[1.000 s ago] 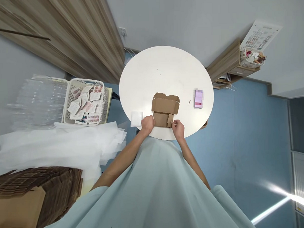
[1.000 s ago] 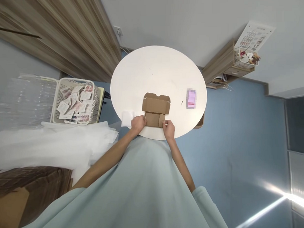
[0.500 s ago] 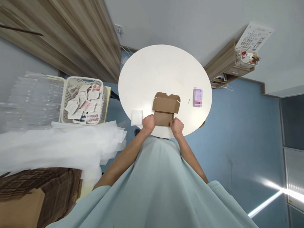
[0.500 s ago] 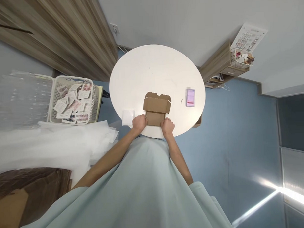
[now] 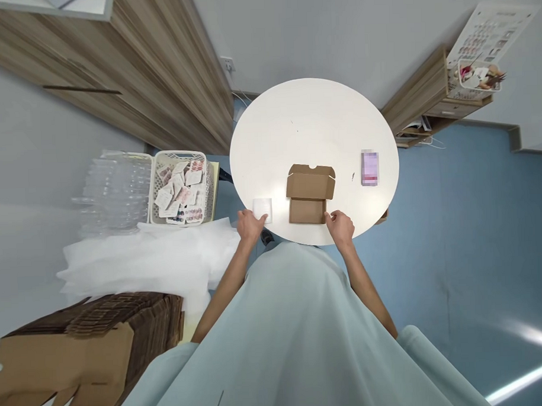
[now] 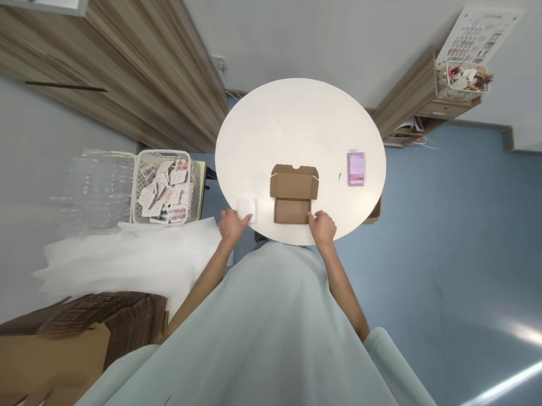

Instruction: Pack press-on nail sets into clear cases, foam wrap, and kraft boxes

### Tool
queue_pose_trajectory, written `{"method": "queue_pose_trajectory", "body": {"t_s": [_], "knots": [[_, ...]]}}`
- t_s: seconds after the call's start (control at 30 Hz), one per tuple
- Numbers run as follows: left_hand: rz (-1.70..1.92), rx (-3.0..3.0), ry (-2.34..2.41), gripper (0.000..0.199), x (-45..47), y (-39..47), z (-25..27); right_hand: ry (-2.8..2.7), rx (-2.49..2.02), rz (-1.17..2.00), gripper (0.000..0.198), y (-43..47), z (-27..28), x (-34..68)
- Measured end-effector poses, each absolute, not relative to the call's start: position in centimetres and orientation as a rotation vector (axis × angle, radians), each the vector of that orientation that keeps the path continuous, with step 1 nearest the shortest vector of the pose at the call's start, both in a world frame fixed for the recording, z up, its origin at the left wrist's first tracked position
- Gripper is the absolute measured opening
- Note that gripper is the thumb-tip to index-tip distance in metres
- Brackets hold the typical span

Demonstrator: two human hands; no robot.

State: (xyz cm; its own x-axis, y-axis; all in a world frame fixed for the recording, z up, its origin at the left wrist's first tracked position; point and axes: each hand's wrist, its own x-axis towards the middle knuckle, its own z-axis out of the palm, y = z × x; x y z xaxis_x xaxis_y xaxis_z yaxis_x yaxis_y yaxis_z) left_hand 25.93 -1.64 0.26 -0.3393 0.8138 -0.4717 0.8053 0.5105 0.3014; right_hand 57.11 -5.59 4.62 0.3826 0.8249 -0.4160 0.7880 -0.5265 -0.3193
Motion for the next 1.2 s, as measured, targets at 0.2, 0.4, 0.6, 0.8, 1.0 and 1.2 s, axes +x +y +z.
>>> {"method": "queue_pose_trajectory", "body": {"t_s": [0.2, 0.4, 0.6, 0.8, 1.0, 1.2], "knots": [[0.076, 1.389, 2.231, 0.045, 26.6, -1.4, 0.0, -1.443, -2.492, 0.889, 0.031, -5.5, 4.6, 57.4], [0.264, 1.271, 2.068, 0.033, 26.6, -0.6, 0.7, -1.444, -2.321, 0.944, 0.031, -5.4, 5.8, 57.9], [0.579, 1.375, 1.650, 0.033, 27.3, 0.2, 4.1, -1.409, -1.844, 1.104, 0.043, -4.7, 7.5, 57.7], [0.459, 1.519, 1.301, 0.036, 32.7, 0.7, 6.4, -1.421, -1.589, 1.355, 0.066, -3.2, 5.7, 56.8], [0.437, 1.440, 1.523, 0.065, 36.6, 0.7, 3.3, -1.222, -1.778, 1.254, 0.055, -2.8, 1.9, 57.2], [0.367, 1.515, 1.788, 0.029, 38.4, -0.2, 0.5, -1.395, -1.922, 1.163, 0.016, -2.3, 0.2, 56.6]]}}
